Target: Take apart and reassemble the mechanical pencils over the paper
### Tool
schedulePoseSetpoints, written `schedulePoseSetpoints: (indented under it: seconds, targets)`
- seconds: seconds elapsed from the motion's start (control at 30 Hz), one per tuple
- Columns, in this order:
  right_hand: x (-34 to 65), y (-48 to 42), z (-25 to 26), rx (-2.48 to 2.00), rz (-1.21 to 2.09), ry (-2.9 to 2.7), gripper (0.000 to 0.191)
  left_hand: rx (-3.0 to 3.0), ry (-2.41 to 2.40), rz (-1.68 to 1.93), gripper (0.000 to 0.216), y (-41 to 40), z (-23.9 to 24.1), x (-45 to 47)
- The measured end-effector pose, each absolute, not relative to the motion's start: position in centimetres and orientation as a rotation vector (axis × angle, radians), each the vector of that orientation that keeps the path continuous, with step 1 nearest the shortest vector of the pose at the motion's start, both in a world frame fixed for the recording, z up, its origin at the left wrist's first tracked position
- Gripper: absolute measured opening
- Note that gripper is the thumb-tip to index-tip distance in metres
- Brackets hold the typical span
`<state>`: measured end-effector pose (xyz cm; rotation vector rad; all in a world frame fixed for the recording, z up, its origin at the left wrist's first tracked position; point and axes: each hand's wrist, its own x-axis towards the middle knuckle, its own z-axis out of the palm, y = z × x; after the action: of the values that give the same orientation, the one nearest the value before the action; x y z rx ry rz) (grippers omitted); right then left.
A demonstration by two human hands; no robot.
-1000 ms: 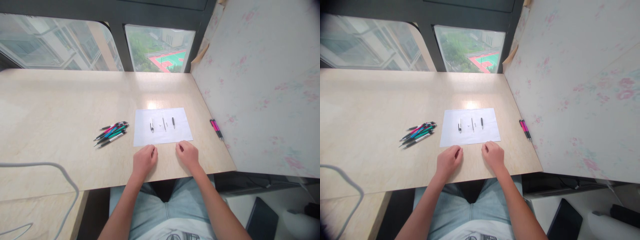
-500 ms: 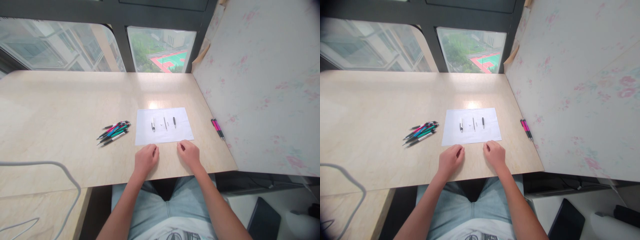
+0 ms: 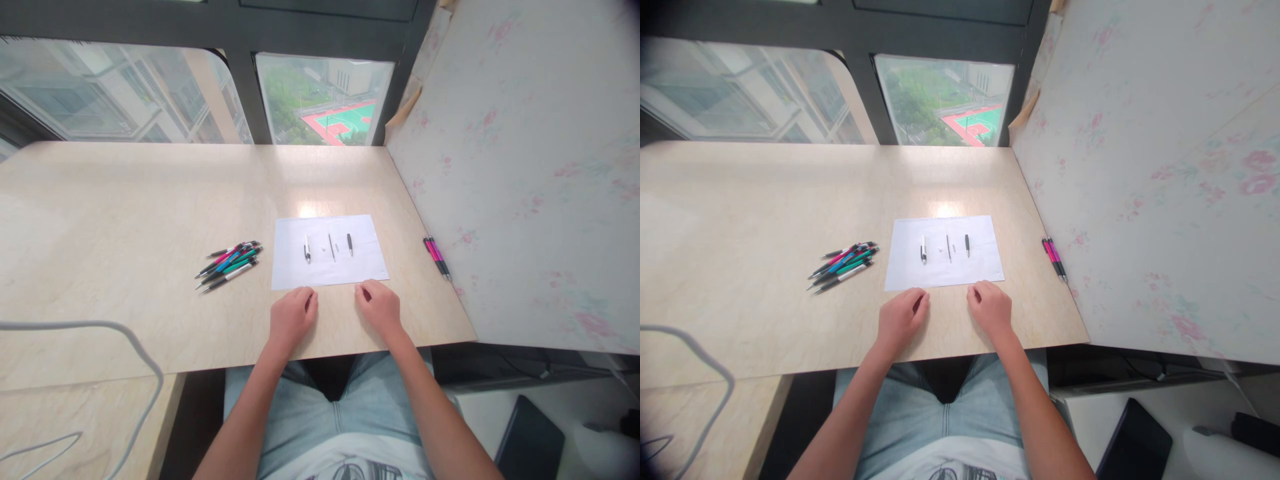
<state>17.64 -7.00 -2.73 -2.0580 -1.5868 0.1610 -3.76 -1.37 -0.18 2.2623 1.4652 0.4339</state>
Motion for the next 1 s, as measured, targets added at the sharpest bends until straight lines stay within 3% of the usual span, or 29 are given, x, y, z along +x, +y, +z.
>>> schedulePoseSetpoints:
  seconds: [0.17,0.57,0.77,0.9,1.0]
  targets:
    - [17.7,-7.0,-2.8,-2.057,0.174,-1.591,0.033,2.087,1.548,0.627,0.033,2.5,0.5,-3.9]
    - [17.6,-7.0,-2.8,-2.063,0.176,-1.581,0.033,2.296,1.864,0.101,0.036,9.9,2.5,1.0]
    - [17.7,-7.0,-2.7,-2.049,0.183,-1.592,0.033,2.232,1.835,-0.002,0.024,10.3,2.6,1.7]
    - [17.6,-7.0,-2.6,-2.052,0.195,-1.587,0.033,2.154,1.822,0.204,0.016,10.1,2.8,1.0]
    - [17.6,-7.1,-2.6,-2.055,0.205,-1.579,0.032,1.964,1.467,0.588,0.015,9.0,3.0,-0.1]
